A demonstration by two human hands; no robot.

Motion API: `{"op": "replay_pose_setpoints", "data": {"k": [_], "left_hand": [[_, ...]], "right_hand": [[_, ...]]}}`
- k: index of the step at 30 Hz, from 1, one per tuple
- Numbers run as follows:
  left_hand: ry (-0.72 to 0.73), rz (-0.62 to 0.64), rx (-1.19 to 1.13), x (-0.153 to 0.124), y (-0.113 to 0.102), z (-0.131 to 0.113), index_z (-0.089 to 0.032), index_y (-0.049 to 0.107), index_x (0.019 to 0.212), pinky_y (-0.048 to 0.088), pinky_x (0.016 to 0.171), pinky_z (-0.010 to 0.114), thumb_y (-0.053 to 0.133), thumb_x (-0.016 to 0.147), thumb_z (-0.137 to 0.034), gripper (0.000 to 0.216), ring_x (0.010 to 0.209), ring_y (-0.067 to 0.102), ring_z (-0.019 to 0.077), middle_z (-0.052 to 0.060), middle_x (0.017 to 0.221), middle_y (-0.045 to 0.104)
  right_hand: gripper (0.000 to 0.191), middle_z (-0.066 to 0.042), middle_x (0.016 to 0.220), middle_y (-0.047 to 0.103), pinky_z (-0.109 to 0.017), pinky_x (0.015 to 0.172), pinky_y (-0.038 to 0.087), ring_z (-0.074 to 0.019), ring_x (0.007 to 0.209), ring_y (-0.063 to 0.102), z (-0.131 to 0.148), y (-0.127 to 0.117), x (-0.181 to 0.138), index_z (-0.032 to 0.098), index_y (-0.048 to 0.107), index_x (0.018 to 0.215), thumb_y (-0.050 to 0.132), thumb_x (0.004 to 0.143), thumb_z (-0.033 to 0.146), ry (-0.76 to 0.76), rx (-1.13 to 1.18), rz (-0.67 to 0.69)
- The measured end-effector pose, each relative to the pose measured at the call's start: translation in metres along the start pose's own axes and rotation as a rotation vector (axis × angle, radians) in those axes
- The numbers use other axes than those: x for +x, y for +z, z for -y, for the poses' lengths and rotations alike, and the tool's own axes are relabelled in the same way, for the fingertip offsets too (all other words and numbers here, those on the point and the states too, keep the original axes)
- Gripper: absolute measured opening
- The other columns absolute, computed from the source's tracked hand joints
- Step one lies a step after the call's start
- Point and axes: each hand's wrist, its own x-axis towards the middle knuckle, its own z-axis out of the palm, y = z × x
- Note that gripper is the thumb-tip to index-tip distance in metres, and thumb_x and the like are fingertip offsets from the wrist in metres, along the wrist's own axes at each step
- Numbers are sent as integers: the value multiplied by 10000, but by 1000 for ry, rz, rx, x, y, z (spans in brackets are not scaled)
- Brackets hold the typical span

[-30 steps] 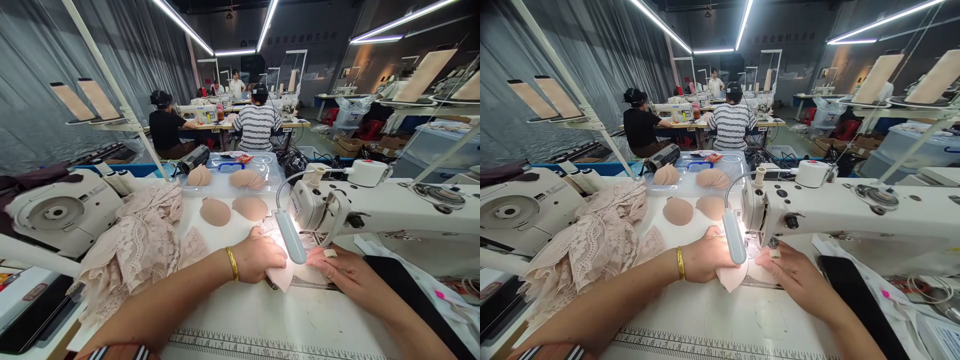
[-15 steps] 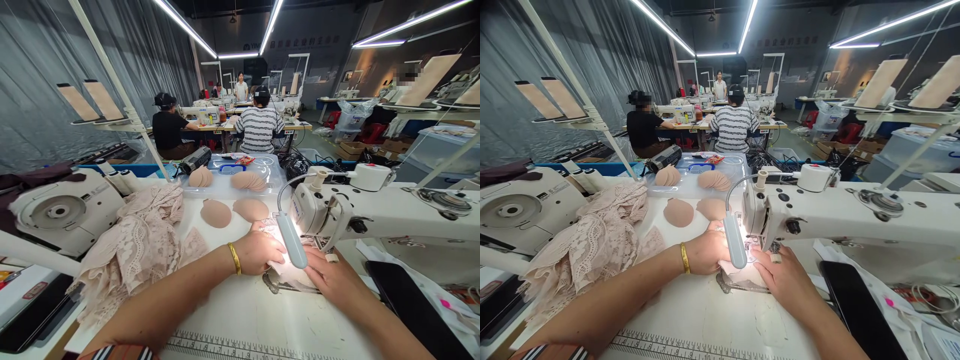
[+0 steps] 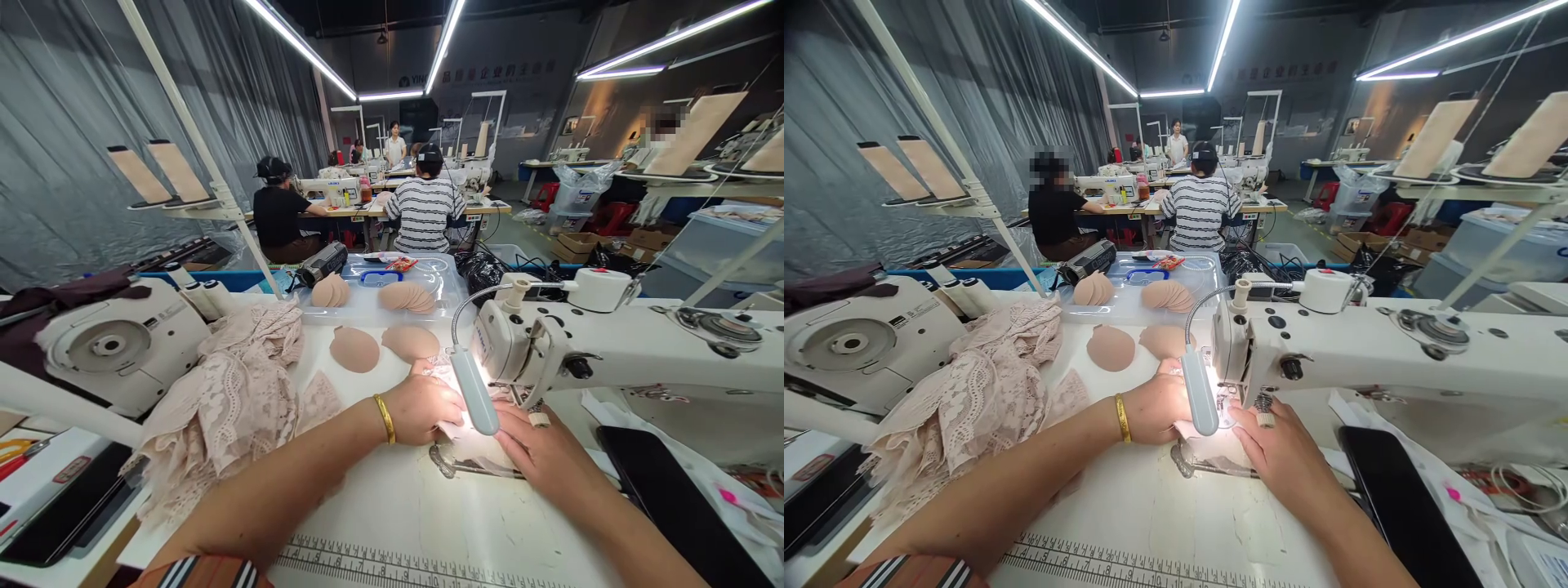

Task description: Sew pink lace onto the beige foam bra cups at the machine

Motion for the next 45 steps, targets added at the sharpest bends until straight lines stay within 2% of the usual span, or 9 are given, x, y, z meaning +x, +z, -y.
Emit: {"op": "replay_pose_setpoints", "data": {"k": [8,13,18,23,27,32,36,41,45], "left_hand": [[-32,4,2,1,1,1,-223,720,847,252,966,487,620,824,-151,125,943,616,246,46,1006,745],[-35,-5,-10,0,4,-1,-223,716,908,246,963,509,617,840,-162,134,957,617,258,52,1017,745],[-32,-23,-3,-2,6,-3,-214,700,866,244,975,511,631,820,-150,105,963,622,258,38,1024,743],[-31,-19,-8,-2,5,-4,-224,712,883,240,977,510,636,808,-142,135,1002,625,270,38,1050,742],[-51,-17,-5,-3,6,-4,-228,723,899,243,964,511,622,839,-163,135,998,623,275,54,1057,745],[-62,-30,24,-4,11,-3,-254,730,1065,246,975,515,606,845,-147,274,1081,605,299,79,1176,726],[-79,-45,68,-4,17,-4,-242,712,1125,254,970,516,641,821,-161,323,1085,597,303,91,1200,712],[-53,-118,122,-6,24,-9,-218,708,1008,257,967,518,614,864,-201,172,997,598,278,78,1088,715],[24,-173,147,-9,28,-18,-194,679,845,271,951,502,592,904,-240,114,849,587,226,18,931,692]], "right_hand": [[293,-49,1062,749,-387,770,582,-283,1037,653,-8,3,0,271,668,1132,400,1053,356,19,-28,-84],[291,-59,1112,738,-446,864,587,-290,1077,663,-15,6,0,279,663,1115,382,1051,313,-55,-22,-48],[286,-58,1070,738,-426,809,591,-296,1074,655,-16,5,0,271,648,1123,377,1045,317,-20,-15,-4],[271,-56,1134,729,-406,861,577,-280,1131,643,-7,1,0,272,658,1095,405,1051,356,29,5,-69],[307,-55,1143,737,-418,900,568,-267,1074,676,-3,-2,0,275,680,985,395,1057,362,26,18,-90],[296,-57,1113,739,-381,791,588,-257,1019,685,-3,-3,-1,279,673,1064,394,1057,379,58,42,-68],[309,-75,1095,743,-378,771,583,-268,994,691,-2,-1,-2,266,672,1069,389,1057,389,45,26,-72],[319,-77,1040,746,-365,713,542,-279,936,684,-1,6,-6,260,621,1215,363,1065,371,46,14,-111],[246,-32,866,675,-334,668,491,-225,779,633,-1,5,-7,268,602,1056,358,1064,301,-77,64,28]]}}
